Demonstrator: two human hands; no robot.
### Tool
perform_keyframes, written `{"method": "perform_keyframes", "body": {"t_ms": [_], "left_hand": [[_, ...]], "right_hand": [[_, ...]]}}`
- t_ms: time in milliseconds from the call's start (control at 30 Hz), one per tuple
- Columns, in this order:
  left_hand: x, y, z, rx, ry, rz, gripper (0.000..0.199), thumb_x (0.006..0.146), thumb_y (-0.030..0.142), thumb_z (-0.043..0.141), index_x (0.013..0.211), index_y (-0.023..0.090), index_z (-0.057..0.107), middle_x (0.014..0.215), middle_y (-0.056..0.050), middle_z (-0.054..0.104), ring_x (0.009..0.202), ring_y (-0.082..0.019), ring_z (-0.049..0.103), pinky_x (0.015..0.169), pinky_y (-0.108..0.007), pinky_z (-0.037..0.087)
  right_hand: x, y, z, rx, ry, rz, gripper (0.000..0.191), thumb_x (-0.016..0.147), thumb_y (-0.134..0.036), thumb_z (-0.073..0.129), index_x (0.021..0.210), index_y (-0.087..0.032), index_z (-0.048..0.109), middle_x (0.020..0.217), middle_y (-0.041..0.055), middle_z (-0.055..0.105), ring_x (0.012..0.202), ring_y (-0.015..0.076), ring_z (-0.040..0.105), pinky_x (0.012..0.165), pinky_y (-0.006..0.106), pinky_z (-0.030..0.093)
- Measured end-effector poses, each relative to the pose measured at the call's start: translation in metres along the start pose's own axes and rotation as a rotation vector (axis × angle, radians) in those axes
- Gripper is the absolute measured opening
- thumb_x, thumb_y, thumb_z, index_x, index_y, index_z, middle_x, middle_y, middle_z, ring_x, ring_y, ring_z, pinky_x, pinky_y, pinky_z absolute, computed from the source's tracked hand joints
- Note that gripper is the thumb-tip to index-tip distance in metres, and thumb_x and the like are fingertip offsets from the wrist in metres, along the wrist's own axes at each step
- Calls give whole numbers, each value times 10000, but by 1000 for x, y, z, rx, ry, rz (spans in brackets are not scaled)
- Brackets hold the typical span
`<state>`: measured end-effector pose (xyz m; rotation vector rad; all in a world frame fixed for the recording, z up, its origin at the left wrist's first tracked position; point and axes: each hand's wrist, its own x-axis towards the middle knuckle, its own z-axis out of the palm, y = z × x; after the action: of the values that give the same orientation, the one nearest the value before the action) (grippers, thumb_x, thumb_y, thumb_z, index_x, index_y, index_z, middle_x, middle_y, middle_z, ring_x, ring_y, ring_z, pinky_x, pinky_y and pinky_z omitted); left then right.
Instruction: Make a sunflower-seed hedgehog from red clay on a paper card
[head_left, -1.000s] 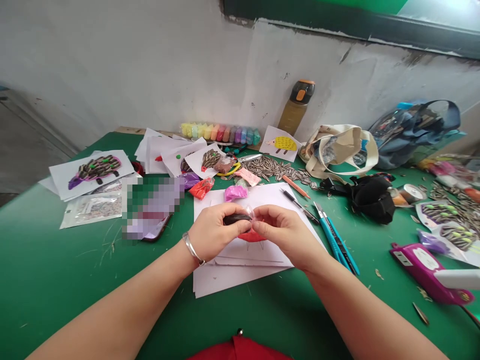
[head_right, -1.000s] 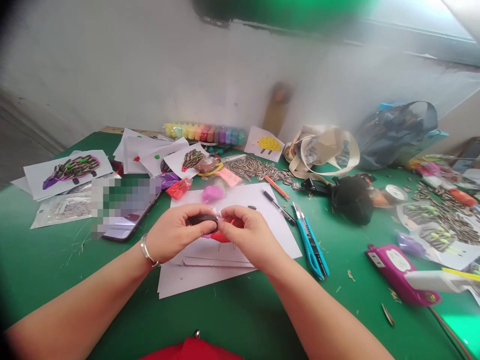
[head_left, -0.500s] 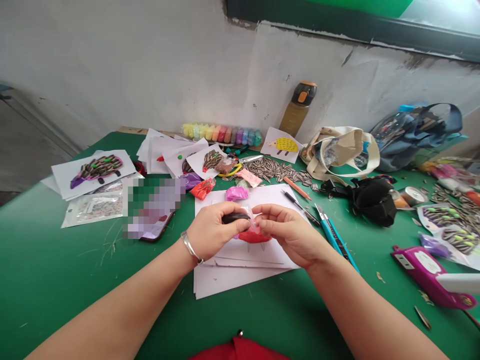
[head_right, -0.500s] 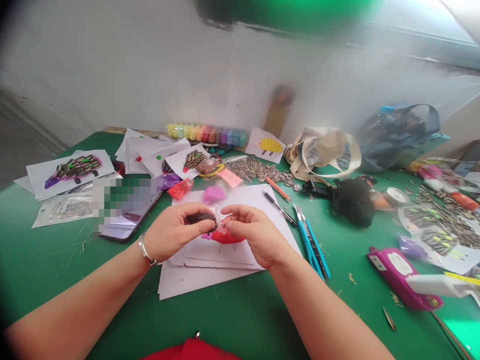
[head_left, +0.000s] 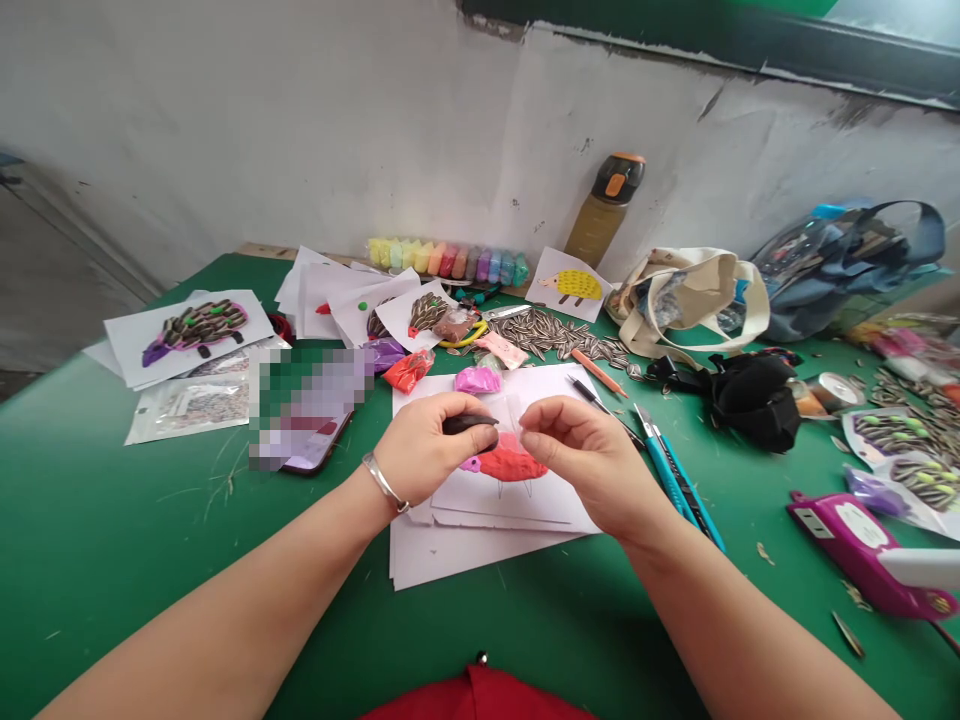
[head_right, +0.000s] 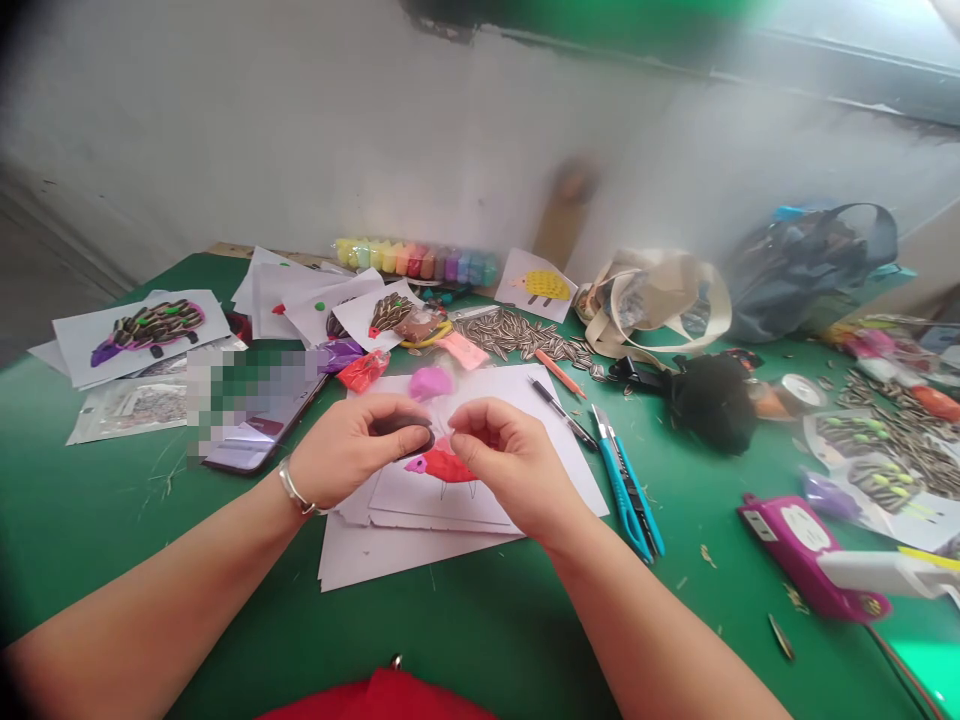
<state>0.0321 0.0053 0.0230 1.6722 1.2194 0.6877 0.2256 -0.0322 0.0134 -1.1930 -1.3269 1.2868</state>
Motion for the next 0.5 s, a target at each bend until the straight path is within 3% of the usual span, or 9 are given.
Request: {"method": "perform_keyframes", "body": {"t_ms": [167, 500], "left_hand": [[0, 1, 1, -35, -45, -13, 157, 770, 318, 655, 832, 185, 711, 767, -8, 710, 699, -162, 634, 651, -257, 497], [-2, 2, 2, -61, -78, -8, 169, 760, 315, 669, 849, 180, 718, 770, -2, 702, 700, -146, 624, 643, -228, 486]], "right_hand": [[0, -4, -4, -309, 14, -97, 139, 827, -195, 593, 885, -234, 713, 880, 7, 673, 819, 158, 587, 728, 295, 448], [2, 1, -9, -334, -59, -152, 235, 890, -228, 547, 1026, -269, 734, 891, 13, 648, 843, 151, 607, 755, 294, 480]]}}
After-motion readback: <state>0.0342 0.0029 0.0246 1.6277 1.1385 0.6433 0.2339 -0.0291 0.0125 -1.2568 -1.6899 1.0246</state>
